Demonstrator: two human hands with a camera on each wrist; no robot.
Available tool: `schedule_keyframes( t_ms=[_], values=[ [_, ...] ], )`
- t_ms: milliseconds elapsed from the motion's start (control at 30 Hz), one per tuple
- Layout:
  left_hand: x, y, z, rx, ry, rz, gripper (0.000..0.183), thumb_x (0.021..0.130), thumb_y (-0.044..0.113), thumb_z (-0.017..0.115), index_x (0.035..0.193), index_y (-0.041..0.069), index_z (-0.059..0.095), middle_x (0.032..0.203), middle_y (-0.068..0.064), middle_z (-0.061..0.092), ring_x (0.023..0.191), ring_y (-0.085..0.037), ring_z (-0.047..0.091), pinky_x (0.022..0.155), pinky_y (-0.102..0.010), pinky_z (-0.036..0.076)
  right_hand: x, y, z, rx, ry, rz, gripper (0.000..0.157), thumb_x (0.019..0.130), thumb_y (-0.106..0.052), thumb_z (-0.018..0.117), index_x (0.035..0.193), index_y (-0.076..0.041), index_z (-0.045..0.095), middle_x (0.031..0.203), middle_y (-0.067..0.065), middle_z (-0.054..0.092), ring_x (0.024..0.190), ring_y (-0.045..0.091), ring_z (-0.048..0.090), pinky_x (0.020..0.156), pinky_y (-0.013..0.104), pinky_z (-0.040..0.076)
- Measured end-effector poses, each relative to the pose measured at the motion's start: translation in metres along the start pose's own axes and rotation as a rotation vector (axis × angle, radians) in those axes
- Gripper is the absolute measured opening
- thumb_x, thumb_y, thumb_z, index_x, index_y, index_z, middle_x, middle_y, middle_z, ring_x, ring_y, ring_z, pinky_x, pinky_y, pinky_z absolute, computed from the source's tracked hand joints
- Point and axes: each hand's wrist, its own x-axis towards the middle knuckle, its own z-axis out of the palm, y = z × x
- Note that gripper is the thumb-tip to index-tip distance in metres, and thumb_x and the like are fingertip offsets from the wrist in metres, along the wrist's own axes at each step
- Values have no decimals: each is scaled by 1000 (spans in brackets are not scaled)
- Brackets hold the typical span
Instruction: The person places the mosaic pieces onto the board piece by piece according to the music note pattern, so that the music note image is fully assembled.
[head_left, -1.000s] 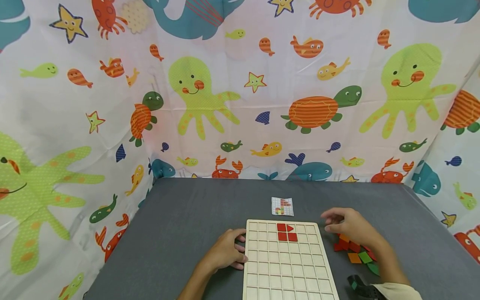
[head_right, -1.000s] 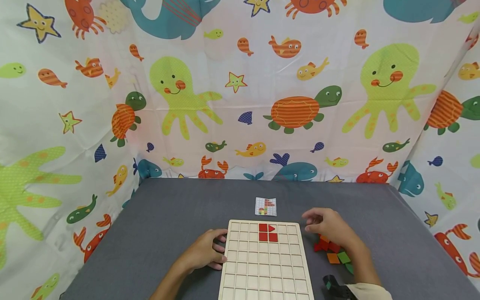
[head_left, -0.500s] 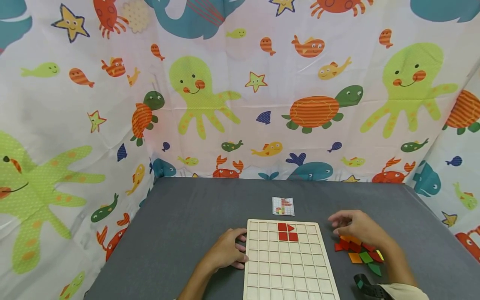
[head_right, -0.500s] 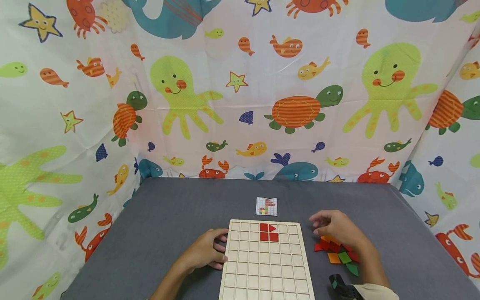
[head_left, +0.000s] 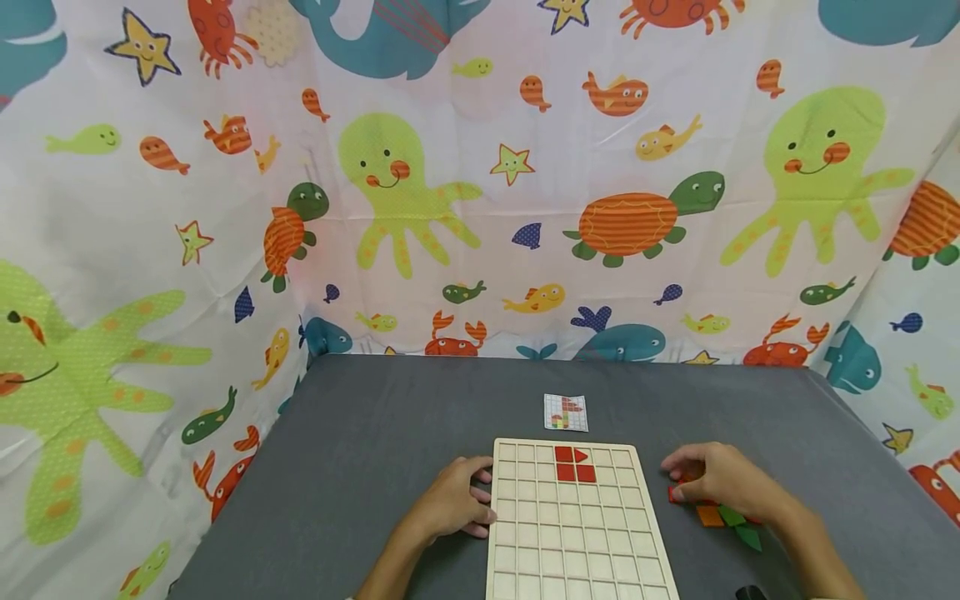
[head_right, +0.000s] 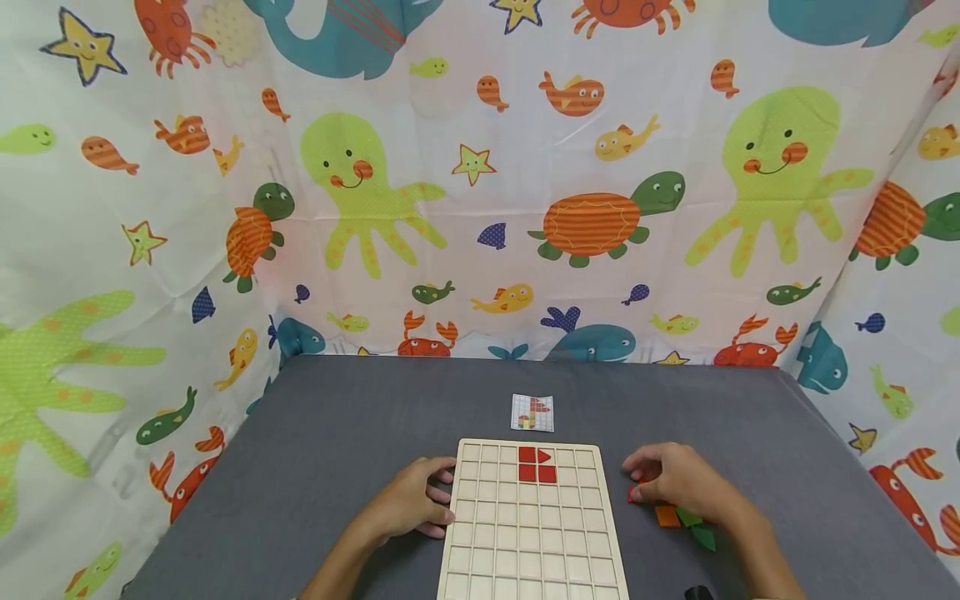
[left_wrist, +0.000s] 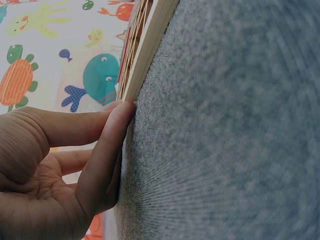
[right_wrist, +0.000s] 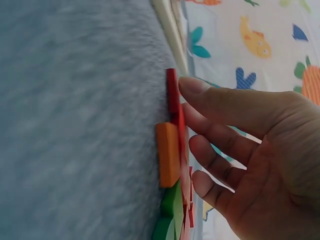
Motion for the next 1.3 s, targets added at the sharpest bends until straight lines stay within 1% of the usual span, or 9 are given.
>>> schedule_keyframes(
  t_ms=[200,333,467,633,733,900,1000,1200,1300],
  values=[
    [-1,-1,0,-2,-2,0,81,77,-22,78,151,-6,50,126,-18,55,99,-26,65,58,-38,68,-7,-2,6,-40,-16,-79,31,83,-15,90,110,-7,77,98,0,70,82,3,60,69,22,57],
    [-1,-1,0,5,0,0,80,77,-22,78,151,-6,50,125,-18,55,99,-26,65,58,-38,67,-8,-3,9,-75,-9,-128,26,84,-12,88,108,-10,78,96,-2,67,81,1,58,67,22,56],
    [0,-2,0,12,4,5,80,77,-22,78,150,-6,51,124,-17,55,98,-26,66,57,-38,67,-9,-4,11,-121,13,-133,25,84,-13,88,107,-13,78,94,-4,66,81,0,57,67,22,54],
    [0,-2,0,12,2,9,80,76,-23,78,150,-6,51,123,-17,55,97,-26,65,58,-38,67,-7,-3,16,-176,57,-121,29,79,-23,93,104,-14,80,93,-7,66,81,1,56,68,22,53],
    [0,-2,0,14,0,10,80,77,-22,78,150,-6,51,123,-17,55,97,-26,65,58,-38,67,-6,-4,16,-212,67,-116,28,79,-26,93,101,-15,80,94,-8,67,82,2,55,67,23,52],
    [0,-2,0,16,0,13,79,77,-23,77,150,-6,51,123,-17,55,97,-26,65,58,-38,67,-6,-7,15,-194,48,-109,22,83,-26,91,98,-15,79,90,-7,65,78,1,53,65,22,51],
    [0,-2,0,15,1,7,79,77,-22,77,150,-6,52,123,-16,55,97,-26,65,58,-38,68,-7,-7,16,-183,46,-138,19,85,-24,89,97,-14,79,89,-6,64,77,-1,53,64,22,51],
    [0,-2,0,17,6,9,79,77,-22,78,150,-6,52,123,-16,55,97,-25,65,58,-38,67,-7,-7,17,-204,74,-191,16,87,-24,88,97,-16,78,90,-9,63,81,1,52,66,22,51],
    [0,-2,0,16,6,17,80,76,-22,78,150,-6,52,123,-16,55,97,-25,66,58,-38,67,-5,-9,18,-184,63,-203,16,88,-23,87,97,-15,78,89,-9,64,80,-1,53,65,22,52]
  ],
)
